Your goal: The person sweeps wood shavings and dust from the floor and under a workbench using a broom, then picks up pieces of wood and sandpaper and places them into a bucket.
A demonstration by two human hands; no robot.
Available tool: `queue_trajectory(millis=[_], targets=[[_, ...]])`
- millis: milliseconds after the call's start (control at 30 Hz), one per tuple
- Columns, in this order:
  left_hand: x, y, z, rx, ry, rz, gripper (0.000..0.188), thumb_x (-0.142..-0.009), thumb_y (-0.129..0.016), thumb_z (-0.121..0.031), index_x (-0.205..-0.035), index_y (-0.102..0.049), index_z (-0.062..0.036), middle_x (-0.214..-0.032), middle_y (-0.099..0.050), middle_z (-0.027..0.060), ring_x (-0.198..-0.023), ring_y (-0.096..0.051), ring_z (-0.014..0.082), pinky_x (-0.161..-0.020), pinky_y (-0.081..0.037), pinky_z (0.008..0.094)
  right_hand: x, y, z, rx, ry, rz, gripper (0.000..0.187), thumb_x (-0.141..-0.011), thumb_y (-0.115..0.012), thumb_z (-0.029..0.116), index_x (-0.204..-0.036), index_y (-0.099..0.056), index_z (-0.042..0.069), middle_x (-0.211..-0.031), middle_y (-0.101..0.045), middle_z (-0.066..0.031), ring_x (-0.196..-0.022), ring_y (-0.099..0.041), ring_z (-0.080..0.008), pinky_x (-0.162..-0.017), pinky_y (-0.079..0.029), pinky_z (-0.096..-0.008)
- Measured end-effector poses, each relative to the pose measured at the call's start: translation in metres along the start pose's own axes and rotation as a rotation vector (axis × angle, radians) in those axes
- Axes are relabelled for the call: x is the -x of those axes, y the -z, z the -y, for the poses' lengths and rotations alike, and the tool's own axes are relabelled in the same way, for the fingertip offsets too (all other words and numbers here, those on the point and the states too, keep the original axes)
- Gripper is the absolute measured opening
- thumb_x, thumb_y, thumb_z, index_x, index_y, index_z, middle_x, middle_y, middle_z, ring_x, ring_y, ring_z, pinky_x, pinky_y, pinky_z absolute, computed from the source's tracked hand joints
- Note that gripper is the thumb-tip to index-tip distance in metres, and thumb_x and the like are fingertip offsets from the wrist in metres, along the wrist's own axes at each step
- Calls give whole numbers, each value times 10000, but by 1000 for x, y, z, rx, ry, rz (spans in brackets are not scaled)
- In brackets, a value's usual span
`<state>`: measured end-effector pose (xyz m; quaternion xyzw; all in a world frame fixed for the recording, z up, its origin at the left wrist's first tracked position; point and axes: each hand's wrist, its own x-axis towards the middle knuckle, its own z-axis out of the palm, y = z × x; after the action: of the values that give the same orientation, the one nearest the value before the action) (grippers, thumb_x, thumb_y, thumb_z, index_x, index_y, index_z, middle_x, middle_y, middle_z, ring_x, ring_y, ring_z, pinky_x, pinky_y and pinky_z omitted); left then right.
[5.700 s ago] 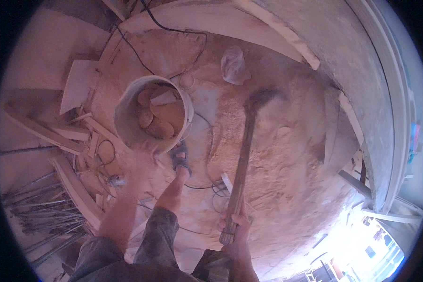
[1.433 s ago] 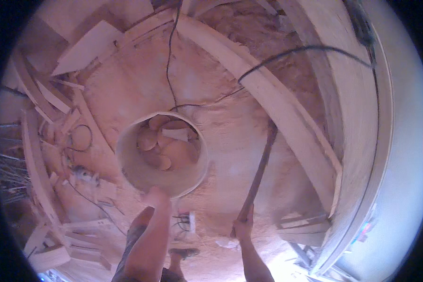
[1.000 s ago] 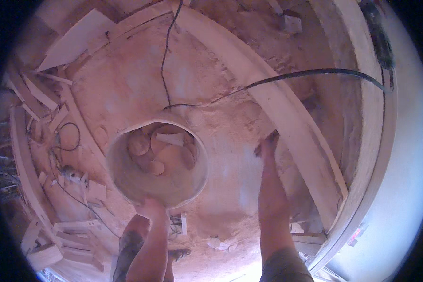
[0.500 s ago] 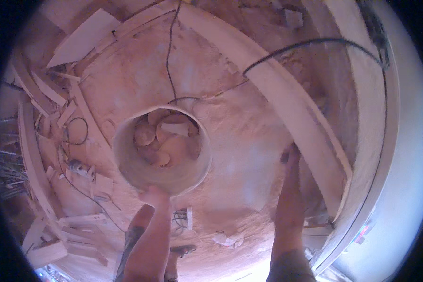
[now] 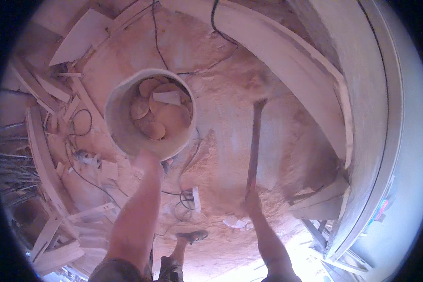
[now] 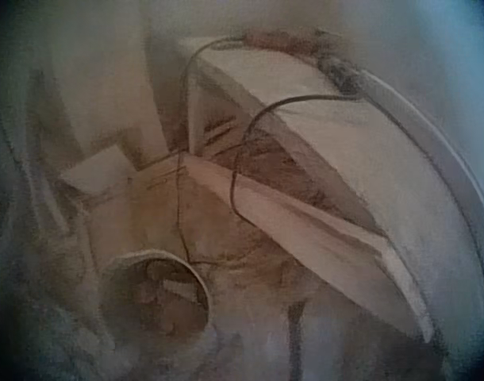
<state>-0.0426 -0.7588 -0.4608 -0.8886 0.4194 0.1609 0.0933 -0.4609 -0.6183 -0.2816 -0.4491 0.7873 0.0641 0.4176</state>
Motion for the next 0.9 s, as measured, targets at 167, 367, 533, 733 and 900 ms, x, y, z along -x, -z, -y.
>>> queue_trajectory(millis=[167,367,533,733,900], targets=[[-24,-7,9,-179,-123,26,352,-1024,-502,-251,-1299,-566,-42,-1147,-689,92,-999,-678,234,-895,-517,386,193,-18,-25,-170,-208,120,1087,-681,-659,-18,-1622,-143,153,-1201,-637,-284,-1086,-636,-467,-895,-527,-509],[-18,38,-9,-199,-148,1,374,-1008,-525,-274,-1295,-575,-40,-1161,-684,100,-1019,-673,241,-901,-520,391,17,15,-15,-430,-40,-232,1053,-737,-615,-72,-1636,-129,181,-1281,-603,-278,-1043,-652,-379,-834,-537,-447],[-22,46,-30,-212,-217,13,393,-994,-545,-294,-1291,-582,-39,-1173,-680,107,-1036,-668,247,-907,-522,395,-108,74,111,-370,-182,-98,1039,-783,-654,-14,-1638,-99,188,-1057,-696,-297,-790,-718,-392,-673,-567,-465],[-17,56,-19,-269,-247,59,417,-978,-569,-317,-1287,-591,-37,-1188,-675,115,-1057,-663,253,-913,-525,400,107,-60,4,39,-164,242,1017,-799,-709,115,-1627,-119,155,-1157,-611,-320,-1076,-627,-482,-873,-514,-550],[2,54,-32,-330,-343,150,438,-965,-588,-337,-1283,-598,-36,-1200,-671,121,-1074,-659,259,-919,-527,404,242,-44,-39,-182,-263,95,1032,-697,-658,30,-1614,-198,146,-1207,-620,-282,-1059,-651,-430,-887,-533,-487]])
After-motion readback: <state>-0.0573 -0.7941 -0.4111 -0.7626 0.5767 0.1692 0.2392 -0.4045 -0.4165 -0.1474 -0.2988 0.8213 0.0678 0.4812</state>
